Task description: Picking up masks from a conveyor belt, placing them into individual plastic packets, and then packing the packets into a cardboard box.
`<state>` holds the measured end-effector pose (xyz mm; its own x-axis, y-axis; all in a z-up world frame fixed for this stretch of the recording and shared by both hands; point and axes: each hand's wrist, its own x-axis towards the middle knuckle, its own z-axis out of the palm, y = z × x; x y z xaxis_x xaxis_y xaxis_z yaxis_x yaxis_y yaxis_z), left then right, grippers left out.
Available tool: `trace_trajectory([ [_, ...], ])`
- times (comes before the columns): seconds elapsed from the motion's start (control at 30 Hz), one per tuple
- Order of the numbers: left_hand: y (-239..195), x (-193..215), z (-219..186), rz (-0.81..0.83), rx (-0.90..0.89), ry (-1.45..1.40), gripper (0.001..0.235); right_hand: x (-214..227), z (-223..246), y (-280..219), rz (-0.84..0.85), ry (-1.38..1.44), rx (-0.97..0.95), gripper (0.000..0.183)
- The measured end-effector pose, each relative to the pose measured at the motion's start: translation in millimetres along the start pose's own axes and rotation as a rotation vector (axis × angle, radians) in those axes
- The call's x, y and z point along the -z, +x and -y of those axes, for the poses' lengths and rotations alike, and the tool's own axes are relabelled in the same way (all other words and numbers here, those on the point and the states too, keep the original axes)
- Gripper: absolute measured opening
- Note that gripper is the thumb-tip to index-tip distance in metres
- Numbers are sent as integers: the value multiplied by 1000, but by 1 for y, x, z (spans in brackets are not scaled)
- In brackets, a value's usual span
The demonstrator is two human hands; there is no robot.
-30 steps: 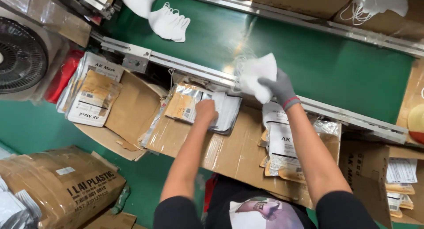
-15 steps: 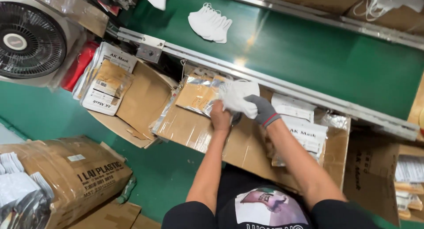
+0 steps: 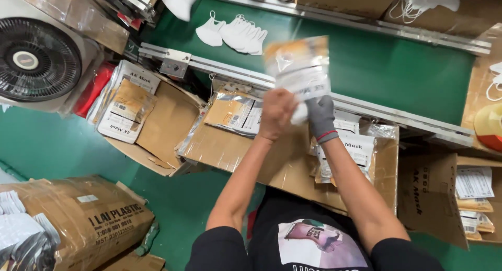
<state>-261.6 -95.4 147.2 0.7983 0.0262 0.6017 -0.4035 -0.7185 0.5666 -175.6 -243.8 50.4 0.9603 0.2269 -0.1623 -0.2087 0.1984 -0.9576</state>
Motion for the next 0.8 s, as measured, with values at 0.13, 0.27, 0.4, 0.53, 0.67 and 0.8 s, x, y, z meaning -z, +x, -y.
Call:
trace_trajectory([
  [0.13,-28,-42,24,-573,390,-276,47,-7,-2,2,409,-153,-183,33],
  [0.27,-76,-78,27,-278,1242,-1256,52,5,-61,24,-5,-91,142,41],
  [0.4,-96,-68,19,141,1273,-1108,62,43,-14,13,515,-1159,759,49],
  [0.53,-22,37,-34,32,433,11,20,25,28,-6,586,-1044,522,45],
  [0.67,-5,46,4,-89,37,-54,25,3,29,-25,628,-1001,527,34],
  [0.8,-43,26,54,-299,670,-610,16,7,74,-44,147,-547,476,27],
])
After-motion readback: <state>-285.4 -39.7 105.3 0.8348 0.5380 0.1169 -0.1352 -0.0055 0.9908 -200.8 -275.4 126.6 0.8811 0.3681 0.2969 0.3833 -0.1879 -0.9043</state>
